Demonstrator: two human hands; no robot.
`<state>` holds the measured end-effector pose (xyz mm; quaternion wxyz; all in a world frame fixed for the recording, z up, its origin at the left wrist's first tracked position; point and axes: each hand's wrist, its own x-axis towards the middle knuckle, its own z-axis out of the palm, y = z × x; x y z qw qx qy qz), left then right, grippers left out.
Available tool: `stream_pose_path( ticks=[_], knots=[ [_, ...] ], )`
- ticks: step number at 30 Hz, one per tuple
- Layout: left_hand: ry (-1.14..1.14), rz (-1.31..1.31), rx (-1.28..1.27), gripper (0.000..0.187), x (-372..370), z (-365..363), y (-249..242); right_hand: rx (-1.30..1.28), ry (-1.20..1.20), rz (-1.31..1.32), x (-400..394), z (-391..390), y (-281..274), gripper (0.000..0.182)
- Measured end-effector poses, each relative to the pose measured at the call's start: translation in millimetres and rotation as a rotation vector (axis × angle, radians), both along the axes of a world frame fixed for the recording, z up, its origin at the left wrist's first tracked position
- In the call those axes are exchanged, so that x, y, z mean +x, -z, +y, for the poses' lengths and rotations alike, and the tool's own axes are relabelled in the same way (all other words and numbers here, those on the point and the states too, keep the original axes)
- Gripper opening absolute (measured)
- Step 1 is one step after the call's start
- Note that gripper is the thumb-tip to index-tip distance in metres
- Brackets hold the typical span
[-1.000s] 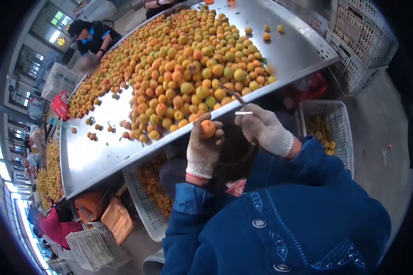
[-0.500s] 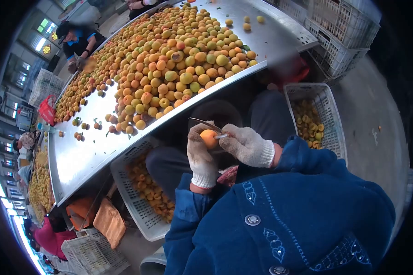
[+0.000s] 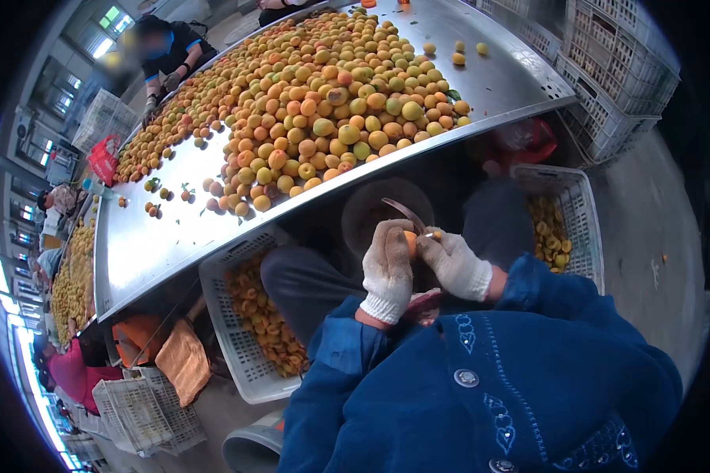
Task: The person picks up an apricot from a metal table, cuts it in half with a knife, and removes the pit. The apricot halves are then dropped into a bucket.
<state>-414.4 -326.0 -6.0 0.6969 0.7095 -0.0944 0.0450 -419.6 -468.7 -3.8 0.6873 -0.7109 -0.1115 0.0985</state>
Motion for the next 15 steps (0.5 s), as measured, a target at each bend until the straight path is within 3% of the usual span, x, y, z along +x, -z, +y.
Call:
stream_pose_path(
  ticks=[1,2,3,5,6,7,9,13,15],
  knots=[
    [0.014,-0.014,-0.011,0.046,2.7,-3.0,2.4,0.059,-0.013,0.139,4.5,-0.5,-10.0,0.033],
    [0.015,0.003,-0.011,0.046,5.0,-4.1,7.8,0.081,-0.096,0.494,3.0,-13.4,-28.2,0.041],
    [0.029,0.007,-0.013,0.046,7.9,-6.1,6.0,0.083,-0.082,0.498,1.8,-18.0,-31.4,0.041],
    [-0.047,-0.086,-0.052,0.043,18.2,-12.8,2.3,0.830,-0.331,0.855,-3.0,-23.6,-35.5,0.046],
    [-0.030,0.228,-0.500,0.043,19.8,-18.6,-2.3,0.815,-0.375,0.816,-6.6,-21.5,-47.4,0.051],
    [-0.018,0.374,-0.701,0.043,29.2,-15.4,1.8,0.799,-0.344,0.713,-6.6,-21.4,-48.9,0.047],
    [0.065,0.363,-0.812,0.048,25.8,-9.3,-6.7,0.385,-0.133,0.373,-0.9,-23.3,-47.4,0.038],
    [0.126,0.294,-1.047,0.051,26.7,-3.1,-8.2,0.171,-0.034,0.279,-2.6,-17.0,-27.7,0.029],
    [0.135,0.261,-1.002,0.051,27.7,-1.3,-4.9,-0.112,-0.019,0.024,-3.7,-14.9,-21.3,0.027]
  ],
)
